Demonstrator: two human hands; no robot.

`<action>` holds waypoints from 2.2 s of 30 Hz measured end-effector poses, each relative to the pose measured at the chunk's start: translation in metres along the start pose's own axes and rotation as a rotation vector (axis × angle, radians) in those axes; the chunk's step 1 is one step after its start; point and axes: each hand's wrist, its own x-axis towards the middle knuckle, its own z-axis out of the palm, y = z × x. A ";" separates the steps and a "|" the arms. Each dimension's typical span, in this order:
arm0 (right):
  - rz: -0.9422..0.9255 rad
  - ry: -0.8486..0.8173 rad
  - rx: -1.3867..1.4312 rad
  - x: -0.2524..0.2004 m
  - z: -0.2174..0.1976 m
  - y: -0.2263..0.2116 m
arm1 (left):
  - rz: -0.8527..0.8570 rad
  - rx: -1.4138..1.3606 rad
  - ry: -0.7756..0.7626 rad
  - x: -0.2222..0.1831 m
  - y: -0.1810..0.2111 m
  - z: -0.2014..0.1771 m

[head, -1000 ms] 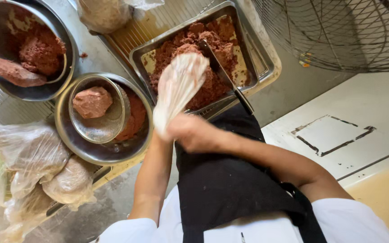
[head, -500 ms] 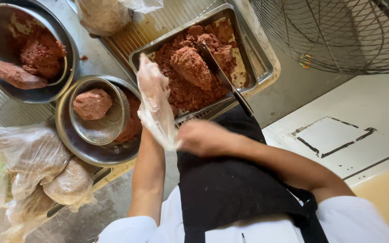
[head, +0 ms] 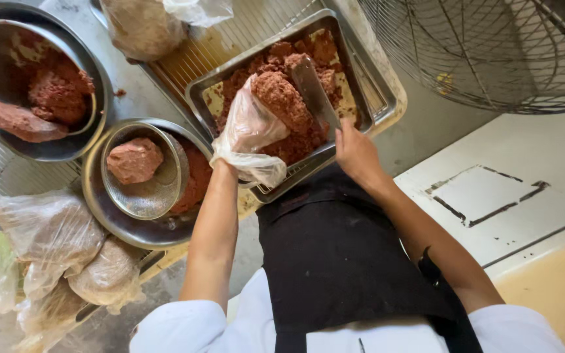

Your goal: The person portions out ground meat from a larger bowl onto a tray, using a metal spatula to scrape and move the meat.

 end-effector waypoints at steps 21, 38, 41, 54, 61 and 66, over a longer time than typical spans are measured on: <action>0.109 -0.091 0.032 0.003 -0.007 -0.039 | -0.485 -0.442 0.168 -0.007 0.070 -0.042; 0.015 -0.177 -0.090 0.021 0.027 -0.035 | -0.504 -0.302 0.212 -0.020 0.095 -0.024; 0.015 -0.166 0.016 0.011 -0.005 -0.046 | -0.522 -0.298 0.220 -0.024 0.096 -0.022; -0.083 -0.139 0.055 0.048 0.021 -0.050 | -0.488 -0.308 0.246 -0.016 0.102 -0.023; 0.132 -0.261 0.140 0.014 0.042 -0.064 | -0.519 -0.321 0.274 -0.027 0.098 -0.018; -0.057 -0.208 -0.094 0.052 0.055 -0.049 | -0.508 -0.304 0.337 -0.025 0.098 -0.023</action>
